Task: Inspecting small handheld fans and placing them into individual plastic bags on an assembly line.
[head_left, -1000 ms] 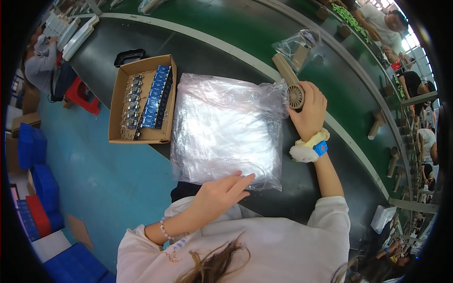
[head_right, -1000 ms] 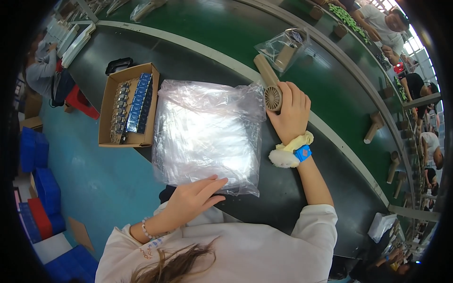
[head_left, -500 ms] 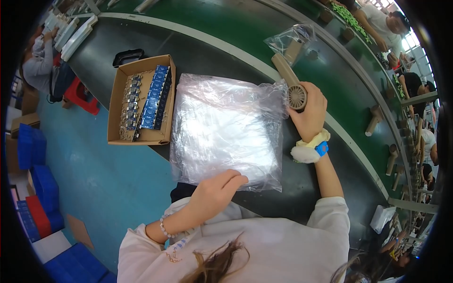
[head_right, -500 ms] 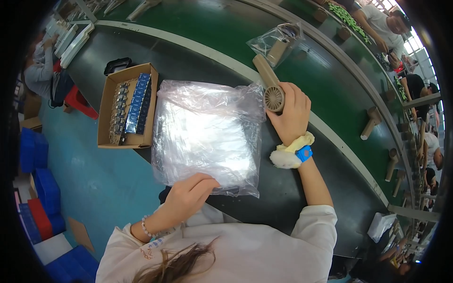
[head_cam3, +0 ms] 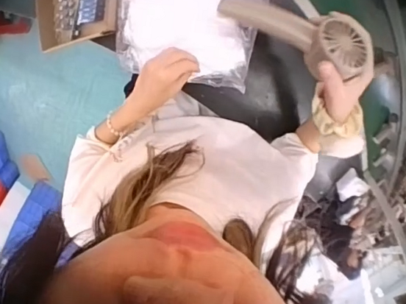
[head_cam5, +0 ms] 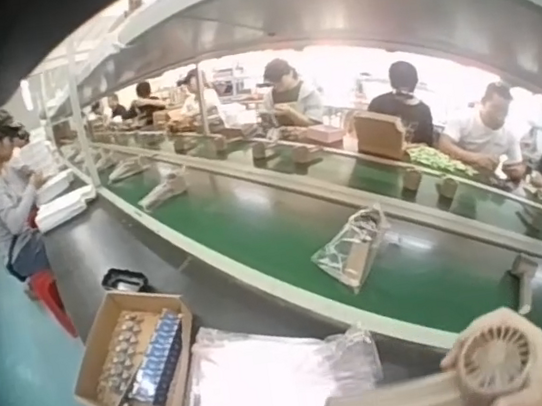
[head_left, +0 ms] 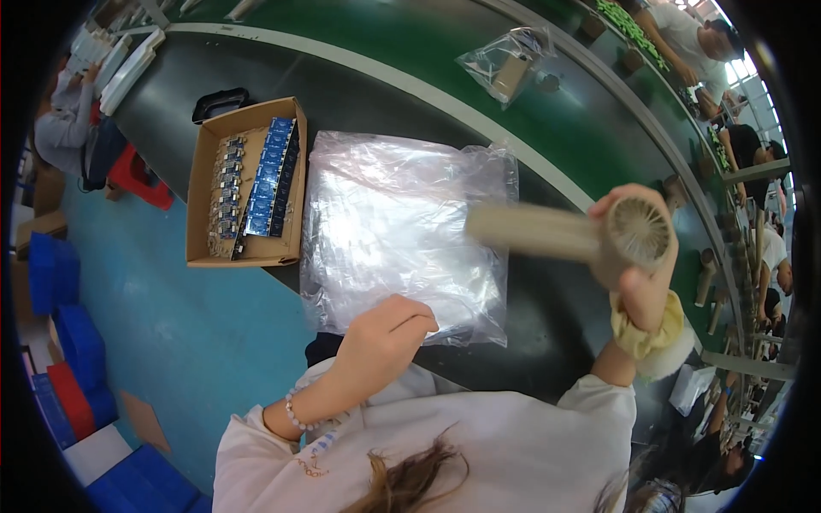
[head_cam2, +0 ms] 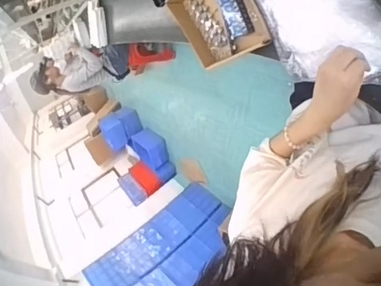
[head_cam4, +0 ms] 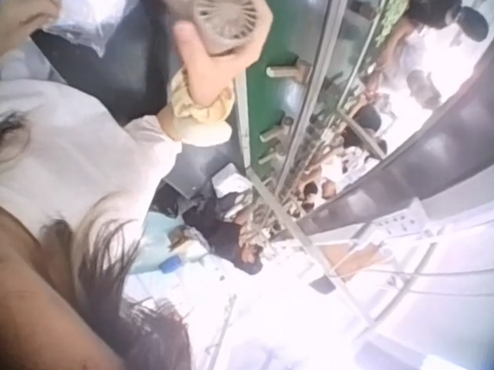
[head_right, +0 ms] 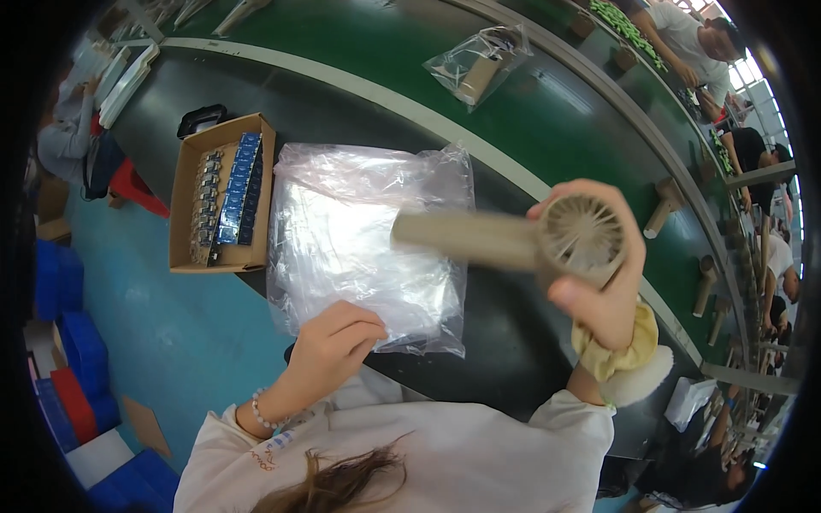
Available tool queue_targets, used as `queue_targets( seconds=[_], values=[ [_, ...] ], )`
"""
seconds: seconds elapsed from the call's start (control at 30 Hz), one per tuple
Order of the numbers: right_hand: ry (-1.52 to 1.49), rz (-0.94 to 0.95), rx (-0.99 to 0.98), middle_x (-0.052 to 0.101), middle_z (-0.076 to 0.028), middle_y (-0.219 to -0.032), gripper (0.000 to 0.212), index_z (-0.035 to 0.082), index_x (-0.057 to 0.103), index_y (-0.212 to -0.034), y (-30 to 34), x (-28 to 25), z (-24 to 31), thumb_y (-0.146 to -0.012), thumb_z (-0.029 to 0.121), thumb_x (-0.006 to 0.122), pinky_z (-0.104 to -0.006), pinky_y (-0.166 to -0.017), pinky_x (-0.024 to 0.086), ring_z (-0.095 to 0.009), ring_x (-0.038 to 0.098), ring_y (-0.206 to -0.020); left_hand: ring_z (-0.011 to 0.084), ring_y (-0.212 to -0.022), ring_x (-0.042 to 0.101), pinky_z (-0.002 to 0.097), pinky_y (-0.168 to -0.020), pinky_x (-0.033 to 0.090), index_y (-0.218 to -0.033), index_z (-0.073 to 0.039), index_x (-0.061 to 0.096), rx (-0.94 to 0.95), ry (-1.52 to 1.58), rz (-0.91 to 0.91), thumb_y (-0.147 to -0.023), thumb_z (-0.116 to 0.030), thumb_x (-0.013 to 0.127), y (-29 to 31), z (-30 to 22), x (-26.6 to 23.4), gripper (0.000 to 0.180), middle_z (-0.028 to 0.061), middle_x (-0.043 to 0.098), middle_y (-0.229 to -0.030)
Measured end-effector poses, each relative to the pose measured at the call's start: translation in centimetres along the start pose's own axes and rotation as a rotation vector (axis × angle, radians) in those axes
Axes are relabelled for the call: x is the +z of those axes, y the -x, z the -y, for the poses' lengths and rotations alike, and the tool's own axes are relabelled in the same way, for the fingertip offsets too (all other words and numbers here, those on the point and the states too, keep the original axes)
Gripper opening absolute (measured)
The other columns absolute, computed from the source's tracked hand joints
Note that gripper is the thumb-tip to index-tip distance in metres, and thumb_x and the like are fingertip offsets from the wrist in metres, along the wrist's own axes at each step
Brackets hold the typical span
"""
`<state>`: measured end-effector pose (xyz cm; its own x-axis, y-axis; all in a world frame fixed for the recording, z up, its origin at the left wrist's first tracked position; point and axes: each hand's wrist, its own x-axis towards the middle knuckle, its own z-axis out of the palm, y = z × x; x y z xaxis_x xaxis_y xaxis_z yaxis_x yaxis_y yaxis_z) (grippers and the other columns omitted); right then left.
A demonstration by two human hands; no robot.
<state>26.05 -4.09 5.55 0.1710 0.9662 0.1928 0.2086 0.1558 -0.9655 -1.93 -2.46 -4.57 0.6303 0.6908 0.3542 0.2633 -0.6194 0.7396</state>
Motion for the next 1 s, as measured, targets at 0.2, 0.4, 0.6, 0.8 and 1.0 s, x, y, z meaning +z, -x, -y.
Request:
queue_targets(
  seconds=[0.2, 0.4, 0.6, 0.8, 1.0],
  values=[
    [-0.024, 0.425, 0.097, 0.061, -0.007, -0.097, 0.075, -0.001, 0.056, -0.112, 1.3, 0.5, 1.5, -0.048, 0.019, 0.090, -0.0245, -0.079, 0.046, -0.013, 0.059, -0.087, 0.0247, -0.077, 0.062, 0.0315, -0.065, 0.051, -0.087, -0.001, 0.063, -0.035, 0.036, -0.091, -0.066, 0.004, 0.067, -1.7, -1.5, -0.2, 0.022, 0.0073, 0.062, -0.087],
    [0.081, 0.465, 0.058, 0.062, -0.007, -0.095, 0.070, 0.000, 0.058, -0.110, 1.6, 1.0, 2.2, -0.050, 0.021, 0.090, -0.0248, -0.077, 0.047, -0.014, 0.061, -0.083, 0.0254, -0.077, 0.062, 0.0310, -0.064, 0.051, -0.088, 0.000, 0.061, -0.119, 0.068, -0.024, -0.069, 0.006, 0.065, -0.8, -1.3, 0.2, 0.020, 0.0090, 0.061, -0.087],
    [0.142, 0.467, 0.031, 0.062, -0.007, -0.095, 0.068, 0.000, 0.058, -0.109, 1.6, 1.3, 2.4, -0.052, 0.020, 0.089, -0.0255, -0.078, 0.047, -0.015, 0.061, -0.084, 0.0258, -0.078, 0.061, 0.0304, -0.062, 0.051, -0.095, 0.001, 0.060, -0.153, 0.162, -0.006, -0.071, 0.009, 0.064, -0.5, -1.0, 0.6, 0.026, 0.0107, 0.057, -0.092],
    [0.174, 0.482, 0.046, 0.062, -0.007, -0.096, 0.067, 0.001, 0.057, -0.110, 1.7, 1.4, 2.4, -0.054, 0.019, 0.088, -0.0255, -0.078, 0.047, -0.014, 0.061, -0.085, 0.0243, -0.090, 0.059, 0.0276, -0.070, 0.056, -0.111, 0.000, 0.057, -0.237, 0.290, -0.040, -0.071, 0.012, 0.063, -0.9, -1.7, 0.6, 0.042, 0.0124, 0.051, -0.109],
    [0.193, 0.383, 0.030, 0.062, -0.006, -0.094, 0.062, 0.001, 0.057, -0.108, 1.7, 2.4, 1.8, -0.056, 0.016, 0.087, -0.0248, -0.078, 0.047, -0.012, 0.060, -0.084, 0.0236, -0.097, 0.058, 0.0266, -0.072, 0.058, -0.115, 0.000, 0.055, -0.148, 0.279, -0.026, -0.074, 0.013, 0.063, -1.2, -2.0, 0.5, 0.044, 0.0133, 0.048, -0.114]
  ],
)
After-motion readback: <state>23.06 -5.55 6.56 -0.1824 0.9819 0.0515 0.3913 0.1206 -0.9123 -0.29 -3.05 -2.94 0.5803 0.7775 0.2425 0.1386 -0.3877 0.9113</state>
